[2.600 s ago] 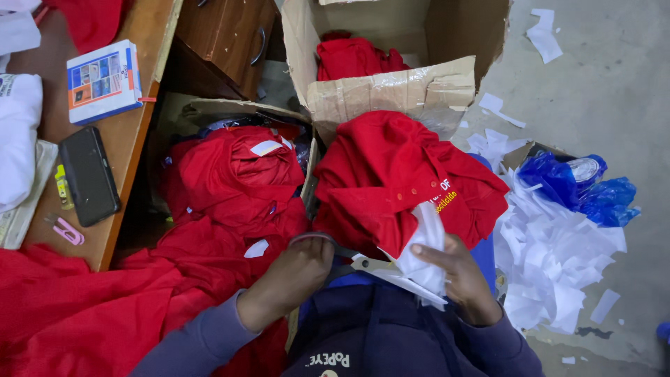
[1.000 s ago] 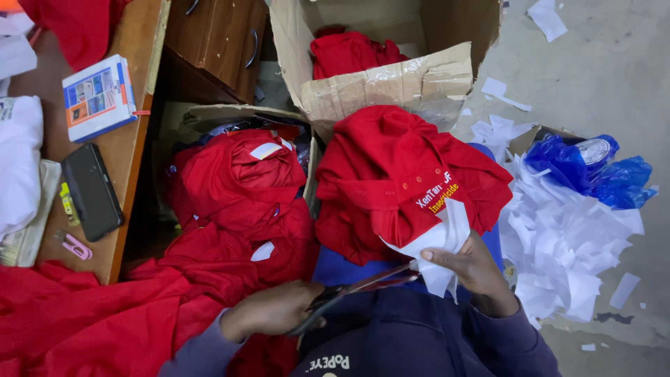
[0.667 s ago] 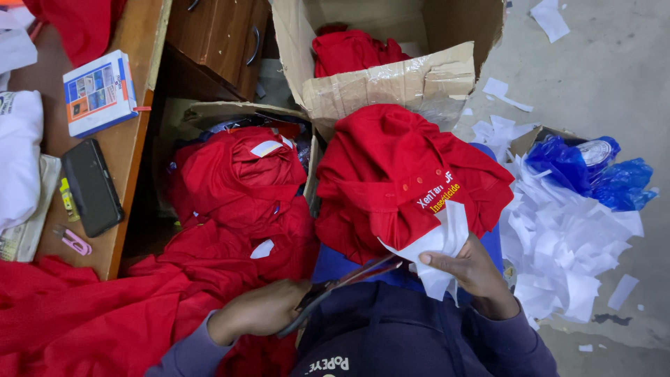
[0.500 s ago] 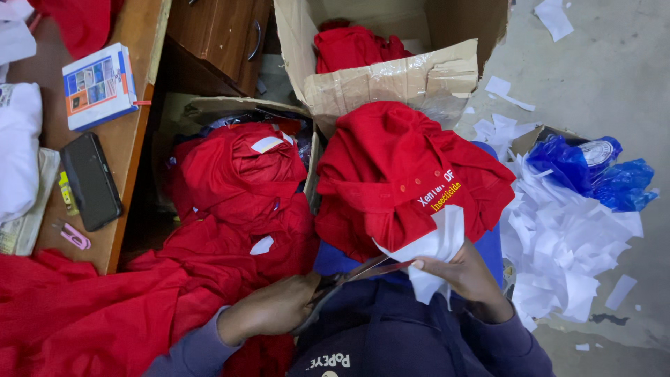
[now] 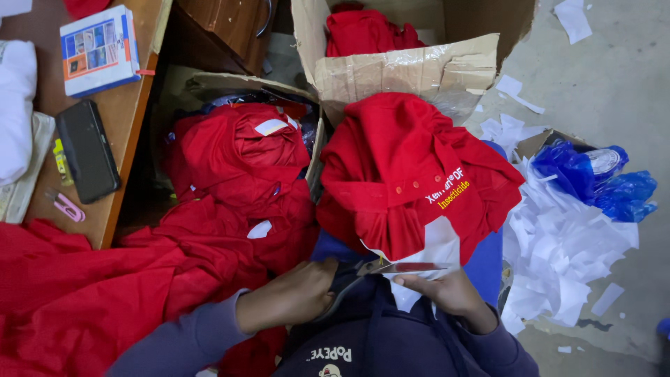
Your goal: The person sits on a blue chair and uses scissors to cut white paper attached to a red shirt. They repeatedly trim the paper and discard the cut pieces onto the floor.
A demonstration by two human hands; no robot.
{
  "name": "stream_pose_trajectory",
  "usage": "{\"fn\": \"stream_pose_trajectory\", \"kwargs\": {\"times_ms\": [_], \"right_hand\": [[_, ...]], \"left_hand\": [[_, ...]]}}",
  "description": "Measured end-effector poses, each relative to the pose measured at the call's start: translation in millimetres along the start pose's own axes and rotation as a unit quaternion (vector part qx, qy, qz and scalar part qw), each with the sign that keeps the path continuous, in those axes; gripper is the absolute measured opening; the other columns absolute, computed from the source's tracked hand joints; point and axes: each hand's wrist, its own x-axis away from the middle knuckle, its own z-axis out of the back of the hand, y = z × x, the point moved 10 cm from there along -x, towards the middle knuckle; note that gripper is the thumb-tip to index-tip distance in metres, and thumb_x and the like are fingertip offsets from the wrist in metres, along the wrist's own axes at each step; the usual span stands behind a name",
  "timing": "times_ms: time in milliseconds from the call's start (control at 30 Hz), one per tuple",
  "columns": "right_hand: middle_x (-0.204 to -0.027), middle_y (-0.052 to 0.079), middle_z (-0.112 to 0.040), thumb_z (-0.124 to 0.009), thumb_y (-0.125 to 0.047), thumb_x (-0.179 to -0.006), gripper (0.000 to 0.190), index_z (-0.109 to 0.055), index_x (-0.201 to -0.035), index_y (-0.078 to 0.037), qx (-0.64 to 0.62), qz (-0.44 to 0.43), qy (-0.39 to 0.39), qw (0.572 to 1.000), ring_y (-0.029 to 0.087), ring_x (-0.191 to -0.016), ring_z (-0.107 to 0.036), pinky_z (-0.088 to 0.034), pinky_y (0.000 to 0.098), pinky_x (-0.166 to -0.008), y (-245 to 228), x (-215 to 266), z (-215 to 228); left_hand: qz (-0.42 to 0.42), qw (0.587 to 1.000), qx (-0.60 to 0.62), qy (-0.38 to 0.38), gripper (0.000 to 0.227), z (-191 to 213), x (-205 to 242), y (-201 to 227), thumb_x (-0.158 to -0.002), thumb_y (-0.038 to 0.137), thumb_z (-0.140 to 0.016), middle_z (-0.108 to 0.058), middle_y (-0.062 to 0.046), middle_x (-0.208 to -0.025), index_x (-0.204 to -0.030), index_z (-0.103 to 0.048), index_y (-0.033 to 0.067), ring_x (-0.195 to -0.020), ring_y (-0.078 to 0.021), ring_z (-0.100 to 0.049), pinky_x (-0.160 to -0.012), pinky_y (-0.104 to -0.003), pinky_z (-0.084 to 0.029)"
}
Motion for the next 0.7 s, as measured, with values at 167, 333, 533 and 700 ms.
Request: {"fn": "stream_pose_trajectory", "kwargs": {"times_ms": [167,333,533,700], "right_hand": [[-0.098,0.005,-0.092,-0.086,-0.024,-0.082,0.021,-0.091,-0.096,-0.009,0.029,0.048,0.004,0.998,0.015,-0.094,-0.085,-0.067,0.0295,-0.085,-26.4,0.7,-4.0],[-0.086,0.0,-0.088,-0.084,-0.031,-0.085,0.021,-0.091,-0.097,-0.014,0.066,-0.026,-0.022,0.997,0.008,-0.082,-0.077,-0.061,0.0253,-0.079,14.8,-0.4,-14.5],[-0.113,0.006,-0.088,-0.075,-0.029,-0.093,0.027,-0.085,-0.112,-0.011,0.09,0.126,-0.058,0.986,0.018,-0.109,-0.082,-0.063,0.0312,-0.096,-9.7,-3.6,-23.2],[-0.101,0.006,-0.081,-0.064,-0.04,-0.099,0.029,-0.075,-0.105,-0.014,0.178,0.127,0.041,0.975,0.025,-0.101,-0.077,-0.057,0.0411,-0.092,63.9,-16.9,11.4]], "left_hand": [[0.033,0.999,-0.02,-0.021,0.013,-4.0,-10.1,5.4,-0.095,0.011,-0.056,-0.067,-0.021,-0.092,-0.104,-0.055,0.0017,-0.078,-0.0401,-0.068,-0.06,-0.051,-0.05],[0.04,0.999,-0.008,-0.027,0.027,-3.0,-16.1,18.1,-0.093,0.015,-0.058,-0.07,-0.025,-0.097,-0.114,-0.054,-0.0012,-0.087,-0.0466,-0.07,-0.065,-0.054,-0.053],[-0.054,0.998,-0.044,0.013,0.013,-10.5,-22.0,17.5,-0.093,0.005,-0.052,-0.068,-0.025,-0.091,-0.103,-0.055,-0.0015,-0.079,-0.0455,-0.068,-0.062,-0.052,-0.049],[-0.051,0.995,-0.069,0.05,0.014,-7.3,-24.4,6.8,-0.092,0.007,-0.066,-0.064,-0.023,-0.088,-0.102,-0.058,0.001,-0.077,-0.0421,-0.065,-0.06,-0.052,-0.05]]}}
